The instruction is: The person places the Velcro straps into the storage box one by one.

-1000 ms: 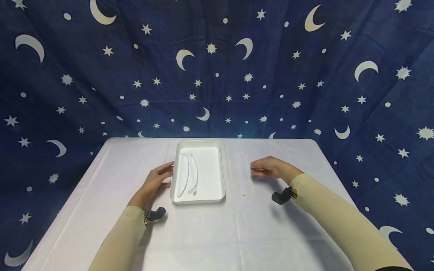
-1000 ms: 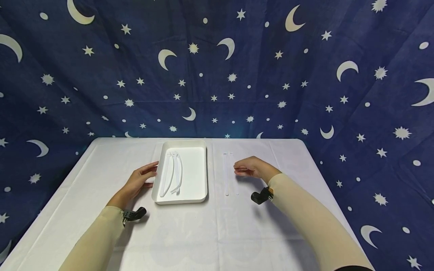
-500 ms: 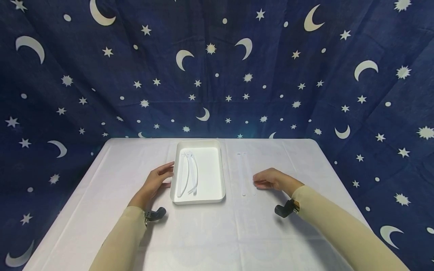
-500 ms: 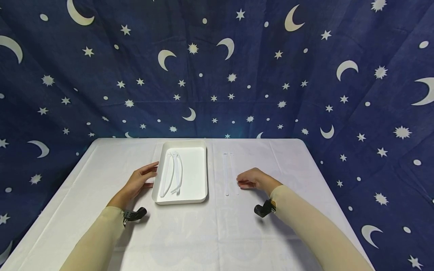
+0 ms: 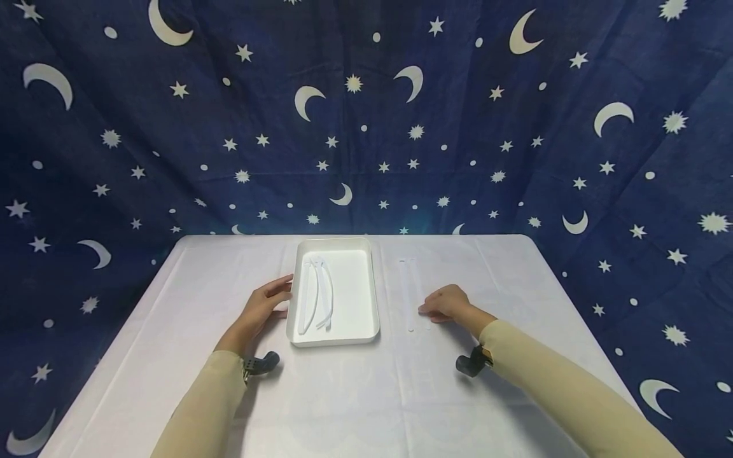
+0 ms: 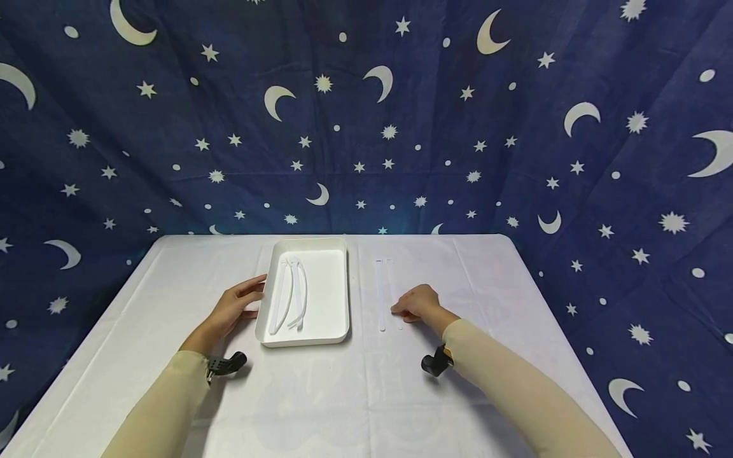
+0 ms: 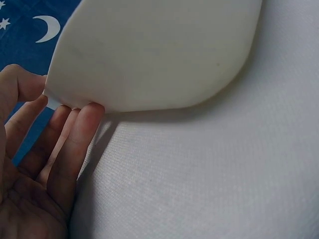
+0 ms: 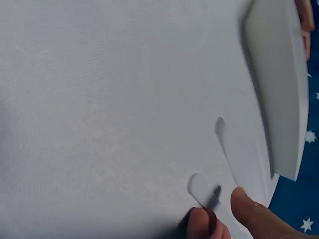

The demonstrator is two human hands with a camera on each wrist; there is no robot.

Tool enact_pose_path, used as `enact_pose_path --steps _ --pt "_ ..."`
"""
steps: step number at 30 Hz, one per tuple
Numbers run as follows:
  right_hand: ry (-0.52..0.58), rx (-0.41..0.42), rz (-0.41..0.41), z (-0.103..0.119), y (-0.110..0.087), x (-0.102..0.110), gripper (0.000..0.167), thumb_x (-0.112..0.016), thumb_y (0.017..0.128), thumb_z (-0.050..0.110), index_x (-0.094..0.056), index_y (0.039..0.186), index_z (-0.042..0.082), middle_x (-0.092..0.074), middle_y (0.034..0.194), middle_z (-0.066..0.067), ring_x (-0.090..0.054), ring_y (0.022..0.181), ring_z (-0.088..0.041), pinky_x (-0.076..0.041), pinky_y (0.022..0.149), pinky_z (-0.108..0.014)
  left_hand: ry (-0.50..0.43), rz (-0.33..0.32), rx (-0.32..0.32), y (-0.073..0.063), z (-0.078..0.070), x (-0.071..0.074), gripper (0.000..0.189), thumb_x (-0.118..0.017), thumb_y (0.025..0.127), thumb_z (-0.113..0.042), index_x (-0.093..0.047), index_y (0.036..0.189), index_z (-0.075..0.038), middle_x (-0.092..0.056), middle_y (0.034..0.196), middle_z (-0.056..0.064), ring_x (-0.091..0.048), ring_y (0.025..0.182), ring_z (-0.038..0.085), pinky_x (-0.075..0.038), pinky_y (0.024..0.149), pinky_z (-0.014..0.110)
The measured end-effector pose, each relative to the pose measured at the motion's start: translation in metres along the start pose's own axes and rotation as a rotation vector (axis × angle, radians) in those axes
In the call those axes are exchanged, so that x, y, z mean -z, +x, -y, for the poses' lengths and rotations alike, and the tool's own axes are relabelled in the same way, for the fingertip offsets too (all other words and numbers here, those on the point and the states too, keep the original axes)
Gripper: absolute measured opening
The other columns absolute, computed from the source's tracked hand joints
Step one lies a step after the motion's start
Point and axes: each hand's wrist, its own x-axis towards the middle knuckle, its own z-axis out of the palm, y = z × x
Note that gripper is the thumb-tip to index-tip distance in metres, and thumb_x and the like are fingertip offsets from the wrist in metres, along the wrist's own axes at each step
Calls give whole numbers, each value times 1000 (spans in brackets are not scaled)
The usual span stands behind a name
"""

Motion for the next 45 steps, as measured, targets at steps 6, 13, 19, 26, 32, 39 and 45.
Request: enact_pose_path --steps 6,13,19,26,32,39,45 --pt "-87 18 -62 3 5 -6 28 -83 71 2 -66 94 -3 -64 75 -8 -59 52 -9 -58 52 -20 5 -11 0 -1 1 2 61 -61 91 -16 -43 149 -17 -47 149 17 -49 132 36 -60 88 37" --pt "-131 52 -76 6 6 -8 25 -83 69 -2 -65 87 -3 -63 67 -6 -58 50 -9 -57 51 -20 10 -15 5 -1 1 2 60 -60 92 -16 -43 149 -17 -47 148 17 -49 132 36 -60 89 38" --pt "-141 38 -76 7 8 -9 25 -82 69 -4 -64 86 -2 -64 67 -8 -59 52 -10 -57 51 -20 24 -17 10 -2 1 2 60 -60 92 -17 -43 149 -17 -46 149 16 -48 133 36 -60 90 39" --pt "-175 8 -83 14 2 -9 23 -80 71 -2 -63 86 -1 -64 70 -9 -59 54 -13 -54 49 -19 32 -22 17 -2 -1 1 61 -60 91 -17 -43 150 -18 -46 149 16 -47 134 36 -59 92 40" --pt "-208 2 -89 16 0 -9 22 -79 73 0 -62 88 0 -61 73 -8 -58 56 -13 -52 49 -18 31 -9 5 -3 -2 0 61 -61 92 -18 -42 150 -17 -46 149 16 -45 136 36 -57 95 43" --pt "-219 26 -88 18 -1 -9 26 -78 72 1 -58 88 1 -57 77 -8 -57 58 -15 -49 48 -20 18 -2 -4 -2 -2 1 61 -61 92 -17 -42 150 -17 -46 150 16 -46 135 36 -59 92 41" --pt "-262 34 -88 16 2 -9 25 -79 73 7 -60 89 3 -59 75 -8 -57 59 -15 -45 48 -20 7 6 -3 -2 -1 0 61 -60 92 -16 -42 150 -16 -45 150 16 -46 135 36 -59 92 40"
